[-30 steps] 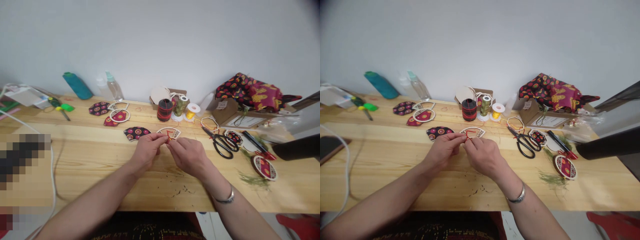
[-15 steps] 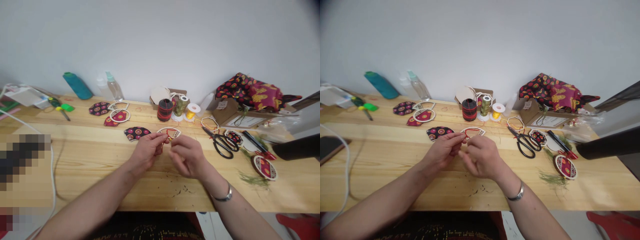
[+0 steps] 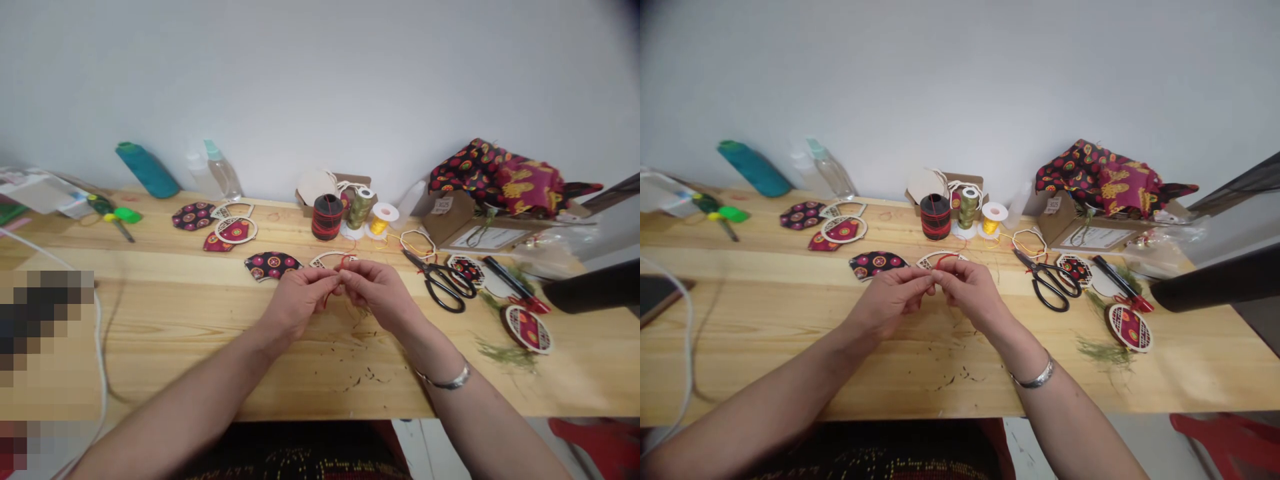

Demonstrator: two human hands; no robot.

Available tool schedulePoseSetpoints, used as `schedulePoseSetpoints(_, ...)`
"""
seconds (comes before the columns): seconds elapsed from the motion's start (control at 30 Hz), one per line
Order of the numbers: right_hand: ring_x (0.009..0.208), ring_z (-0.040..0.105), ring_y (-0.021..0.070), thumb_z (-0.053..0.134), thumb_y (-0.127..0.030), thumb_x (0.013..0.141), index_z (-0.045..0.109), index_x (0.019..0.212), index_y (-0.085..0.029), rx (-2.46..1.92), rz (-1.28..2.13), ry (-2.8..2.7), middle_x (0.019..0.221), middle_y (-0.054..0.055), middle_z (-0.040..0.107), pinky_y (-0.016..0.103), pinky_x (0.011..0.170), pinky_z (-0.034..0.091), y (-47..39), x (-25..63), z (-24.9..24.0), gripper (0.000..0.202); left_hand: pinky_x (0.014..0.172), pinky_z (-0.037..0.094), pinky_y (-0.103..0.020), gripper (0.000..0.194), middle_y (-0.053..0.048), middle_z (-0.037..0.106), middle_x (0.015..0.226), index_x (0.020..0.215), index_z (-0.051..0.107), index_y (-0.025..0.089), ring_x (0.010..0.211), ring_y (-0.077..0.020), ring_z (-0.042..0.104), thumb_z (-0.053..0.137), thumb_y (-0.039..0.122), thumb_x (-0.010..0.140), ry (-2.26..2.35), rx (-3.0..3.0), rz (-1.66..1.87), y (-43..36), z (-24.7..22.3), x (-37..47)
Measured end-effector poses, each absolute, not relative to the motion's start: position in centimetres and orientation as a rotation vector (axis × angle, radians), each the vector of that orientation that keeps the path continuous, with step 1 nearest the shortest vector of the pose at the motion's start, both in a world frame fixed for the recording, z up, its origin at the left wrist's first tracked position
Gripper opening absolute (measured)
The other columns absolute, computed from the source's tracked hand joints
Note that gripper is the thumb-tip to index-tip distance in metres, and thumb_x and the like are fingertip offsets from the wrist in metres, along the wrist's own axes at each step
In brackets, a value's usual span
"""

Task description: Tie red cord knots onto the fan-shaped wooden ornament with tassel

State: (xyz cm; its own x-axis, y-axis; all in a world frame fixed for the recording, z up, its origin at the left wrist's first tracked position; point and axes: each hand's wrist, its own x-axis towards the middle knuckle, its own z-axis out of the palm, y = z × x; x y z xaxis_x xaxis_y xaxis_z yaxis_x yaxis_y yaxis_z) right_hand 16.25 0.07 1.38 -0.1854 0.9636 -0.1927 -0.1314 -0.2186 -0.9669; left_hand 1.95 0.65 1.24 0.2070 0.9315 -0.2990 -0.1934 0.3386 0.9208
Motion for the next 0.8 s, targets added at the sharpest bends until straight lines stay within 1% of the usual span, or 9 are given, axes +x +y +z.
schedulePoseSetpoints(0.1,0.044,0.033,0.0041,0.072,-0.035,0.069,0.063,0.073,-0.015,-1.168,1.493,-1.155,0.057,-0.003,0.056,0.021,0.041,0.021,0.23,16.39,1.23,0.022,0.039,0.022,-0.02,0.013,0.002,0.059,0.054,0.069,0.073,0.014,0.039,-0.0028,0.034,0.072,0.026,0.064,1.082,0.91,0.927,0.56,1.33,1.95)
schedulePoseSetpoints(0.27,0.045,0.033,0.0053,0.073,-0.032,0.065,0.059,0.063,-0.016,-1.256,1.366,-1.144,0.051,-0.005,0.049,0.023,0.043,0.021,0.4,16.42,1.38,0.021,0.04,0.024,-0.02,0.013,0.002,0.059,0.054,0.07,0.073,0.014,0.04,-0.0038,0.036,0.071,0.026,0.065,1.086,0.957,0.901,0.48,1.3,1.87)
schedulePoseSetpoints(0.5,0.044,0.032,0.0053,0.07,-0.034,0.066,0.057,0.063,-0.016,-1.292,1.397,-1.168,0.05,-0.006,0.047,0.022,0.042,0.02,0.3,16.51,1.56,0.022,0.041,0.025,-0.02,0.015,0.002,0.059,0.055,0.066,0.071,0.015,0.041,-0.0039,0.036,0.073,0.03,0.064,1.076,0.972,0.889,0.47,1.11,1.87)
schedulePoseSetpoints(0.57,0.043,0.031,0.0047,0.068,-0.037,0.068,0.056,0.064,-0.016,-1.272,1.451,-1.15,0.051,-0.006,0.047,0.022,0.041,0.019,0.31,16.55,1.62,0.024,0.041,0.025,-0.02,0.016,0.002,0.059,0.055,0.065,0.07,0.015,0.041,-0.0038,0.036,0.073,0.03,0.064,1.076,0.959,0.894,0.45,1.09,1.9)
schedulePoseSetpoints(0.63,0.043,0.034,0.0048,0.064,-0.042,0.073,0.057,0.069,-0.016,-1.247,1.522,-1.122,0.054,-0.005,0.05,0.021,0.041,0.022,0.34,16.59,1.68,0.027,0.041,0.025,-0.02,0.016,0.002,0.059,0.055,0.065,0.07,0.015,0.041,-0.0037,0.036,0.073,0.031,0.064,1.071,0.946,0.906,0.44,1.08,1.9)
schedulePoseSetpoints(0.7,0.046,0.042,0.0064,0.059,-0.046,0.078,0.059,0.074,-0.016,-1.212,1.578,-1.113,0.059,-0.001,0.057,0.021,0.044,0.028,0.36,16.62,1.7,0.031,0.041,0.025,-0.019,0.016,0.002,0.06,0.056,0.065,0.07,0.014,0.042,-0.0038,0.037,0.073,0.03,0.064,1.068,0.939,0.915,0.45,1.08,1.89)
schedulePoseSetpoints(0.77,0.051,0.048,0.008,0.057,-0.047,0.079,0.06,0.076,-0.015,-1.189,1.595,-1.136,0.063,0.001,0.06,0.022,0.047,0.033,0.38,16.67,1.62,0.032,0.041,0.026,-0.02,0.015,0.002,0.06,0.056,0.065,0.07,0.014,0.042,-0.0038,0.038,0.073,0.029,0.064,1.072,0.937,0.92,0.49,1.13,1.87)
schedulePoseSetpoints(0.8,0.051,0.047,0.0078,0.058,-0.046,0.079,0.061,0.076,-0.015,-1.185,1.595,-1.149,0.063,0.001,0.061,0.022,0.047,0.033,0.38,16.7,1.55,0.031,0.041,0.026,-0.02,0.014,0.002,0.06,0.056,0.065,0.07,0.014,0.042,-0.0038,0.038,0.072,0.029,0.064,1.077,0.936,0.922,0.52,1.16,1.87)
